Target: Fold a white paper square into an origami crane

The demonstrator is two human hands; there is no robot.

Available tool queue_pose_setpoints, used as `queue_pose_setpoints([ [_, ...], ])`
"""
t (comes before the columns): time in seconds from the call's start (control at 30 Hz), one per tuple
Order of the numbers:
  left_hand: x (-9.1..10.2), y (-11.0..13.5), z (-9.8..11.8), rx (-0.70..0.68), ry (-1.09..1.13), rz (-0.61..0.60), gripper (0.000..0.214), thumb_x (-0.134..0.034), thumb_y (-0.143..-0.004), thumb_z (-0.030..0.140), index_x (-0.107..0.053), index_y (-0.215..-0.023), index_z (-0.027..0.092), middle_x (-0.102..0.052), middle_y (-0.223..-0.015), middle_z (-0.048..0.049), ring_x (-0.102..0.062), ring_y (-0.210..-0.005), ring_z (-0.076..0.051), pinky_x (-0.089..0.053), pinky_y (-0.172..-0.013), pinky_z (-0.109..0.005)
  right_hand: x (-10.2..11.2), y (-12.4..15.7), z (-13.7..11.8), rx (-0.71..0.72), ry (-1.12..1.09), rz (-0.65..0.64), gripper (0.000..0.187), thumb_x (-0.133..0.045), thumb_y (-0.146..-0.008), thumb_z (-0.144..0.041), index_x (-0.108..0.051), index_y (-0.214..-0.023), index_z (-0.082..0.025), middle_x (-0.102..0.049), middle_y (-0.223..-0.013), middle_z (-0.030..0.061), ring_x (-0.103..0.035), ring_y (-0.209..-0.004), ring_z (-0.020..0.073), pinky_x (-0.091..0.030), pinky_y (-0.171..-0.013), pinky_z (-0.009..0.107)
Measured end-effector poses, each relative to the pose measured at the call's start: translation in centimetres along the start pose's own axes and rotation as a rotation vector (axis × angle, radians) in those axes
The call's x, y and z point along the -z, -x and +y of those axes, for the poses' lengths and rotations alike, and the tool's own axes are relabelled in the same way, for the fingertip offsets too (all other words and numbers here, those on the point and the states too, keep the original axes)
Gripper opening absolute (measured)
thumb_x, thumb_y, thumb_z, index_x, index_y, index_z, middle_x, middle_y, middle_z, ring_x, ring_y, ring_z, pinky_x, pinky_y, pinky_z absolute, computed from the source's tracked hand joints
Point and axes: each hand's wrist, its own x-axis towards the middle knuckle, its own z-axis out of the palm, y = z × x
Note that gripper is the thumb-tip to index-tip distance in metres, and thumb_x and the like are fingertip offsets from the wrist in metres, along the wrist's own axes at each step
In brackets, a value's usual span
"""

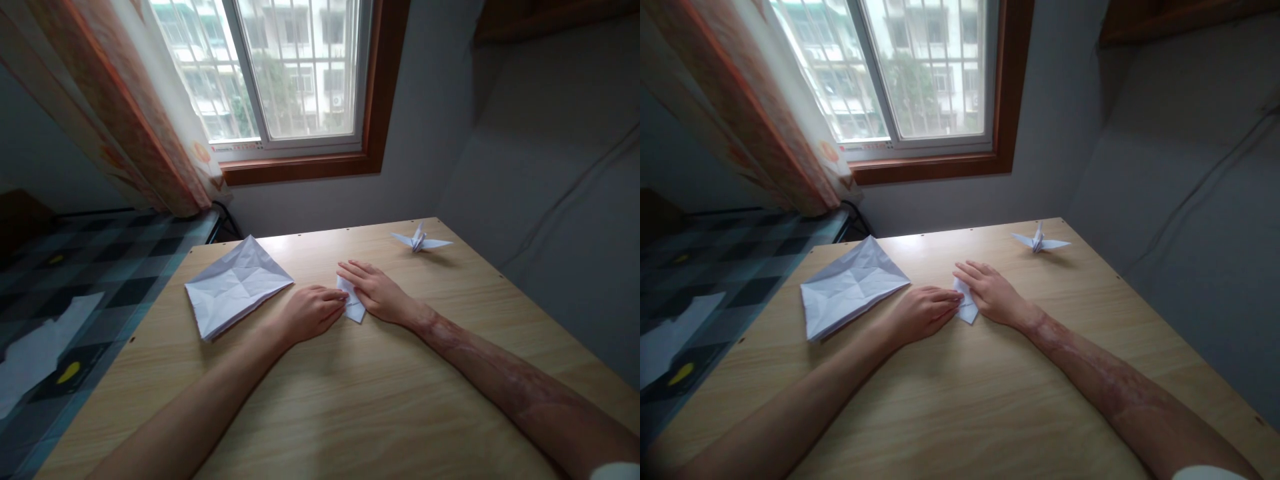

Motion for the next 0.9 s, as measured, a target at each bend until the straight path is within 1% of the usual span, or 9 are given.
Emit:
queue_pose_setpoints([
  [0.13, 0.7, -0.1, 0.2, -0.021, 0.08, -0.035, 0.03, -0.058, -0.111, 0.036, -0.084, -0.117, 0.023, -0.084, -0.126, -0.0083, -0.082, -0.111, -0.023, -0.065, -0.103, -0.037, 0.8, 0.0, 0.3, -0.016, 0.01, -0.145, 0.058, -0.039, -0.112, -0.022, -0.048, -0.169, -0.028, -0.047, -0.174, 0.0046, -0.04, -0.164, 0.026, -0.034, -0.134, 0.051],
  [0.27, 0.9, -0.2, 0.3, -0.057, 0.129, -0.046, 0.029, -0.06, -0.109, 0.036, -0.083, -0.122, 0.023, -0.083, -0.128, -0.0085, -0.08, -0.117, -0.024, -0.064, -0.106, -0.038, 1.2, 0.2, 0.7, -0.034, 0.048, -0.179, 0.06, -0.041, -0.112, -0.026, -0.043, -0.171, -0.028, -0.044, -0.176, 0.005, -0.038, -0.165, 0.0261, -0.031, -0.135, 0.052],
  [0.33, 1.0, -0.2, 0.4, -0.059, 0.128, -0.058, 0.03, -0.06, -0.109, 0.036, -0.082, -0.122, 0.021, -0.083, -0.128, -0.009, -0.081, -0.116, -0.024, -0.064, -0.105, -0.037, 1.2, 0.2, 0.8, -0.023, 0.064, -0.181, 0.06, -0.041, -0.112, -0.026, -0.042, -0.172, -0.027, -0.043, -0.176, 0.0055, -0.037, -0.165, 0.0263, -0.03, -0.135, 0.052],
  [0.47, 1.2, -0.3, 0.7, -0.042, 0.093, -0.1, 0.03, -0.058, -0.108, 0.033, -0.08, -0.122, 0.02, -0.081, -0.133, -0.0104, -0.082, -0.108, -0.024, -0.064, -0.1, -0.037, 1.2, 0.1, 0.6, 0.004, 0.103, -0.159, 0.059, -0.042, -0.111, -0.026, -0.045, -0.17, -0.021, -0.046, -0.175, 0.0083, -0.038, -0.165, 0.0275, -0.029, -0.135, 0.051],
  [0.57, 1.5, -0.6, 0.8, -0.058, 0.115, -0.132, 0.027, -0.055, -0.107, 0.029, -0.077, -0.12, 0.02, -0.079, -0.138, -0.0108, -0.079, -0.116, -0.025, -0.062, -0.104, -0.038, 1.3, -0.1, 0.4, 0.011, 0.127, -0.125, 0.057, -0.044, -0.11, -0.024, -0.051, -0.166, -0.02, -0.05, -0.173, 0.009, -0.04, -0.164, 0.0282, -0.029, -0.135, 0.052],
  [0.63, 1.8, -0.8, 0.9, -0.057, 0.147, -0.152, 0.029, -0.054, -0.106, 0.028, -0.074, -0.125, 0.02, -0.08, -0.133, -0.0116, -0.078, -0.117, -0.025, -0.061, -0.105, -0.038, 1.4, -0.2, 0.3, 0.008, 0.14, -0.095, 0.055, -0.045, -0.109, -0.024, -0.056, -0.162, -0.019, -0.055, -0.169, 0.0093, -0.041, -0.162, 0.0288, -0.029, -0.134, 0.053],
  [0.77, 2.0, -1.1, 0.9, -0.036, 0.121, -0.178, 0.038, -0.056, -0.107, 0.036, -0.069, -0.14, 0.02, -0.08, -0.126, -0.0127, -0.077, -0.112, -0.027, -0.059, -0.106, -0.042, 1.8, -0.4, -0.1, -0.019, 0.164, -0.034, 0.048, -0.051, -0.106, -0.026, -0.067, -0.151, -0.018, -0.066, -0.158, 0.011, -0.048, -0.157, 0.0314, -0.029, -0.134, 0.054],
  [0.9, 1.7, -1.0, 0.9, -0.004, 0.045, -0.166, 0.038, -0.056, -0.109, 0.045, -0.074, -0.134, 0.023, -0.079, -0.121, -0.0124, -0.076, -0.111, -0.028, -0.059, -0.106, -0.043, 1.9, -0.4, -0.3, -0.059, 0.22, 0.017, 0.04, -0.052, -0.105, -0.026, -0.075, -0.137, -0.016, -0.073, -0.145, 0.0144, -0.052, -0.151, 0.0339, -0.029, -0.135, 0.054],
])
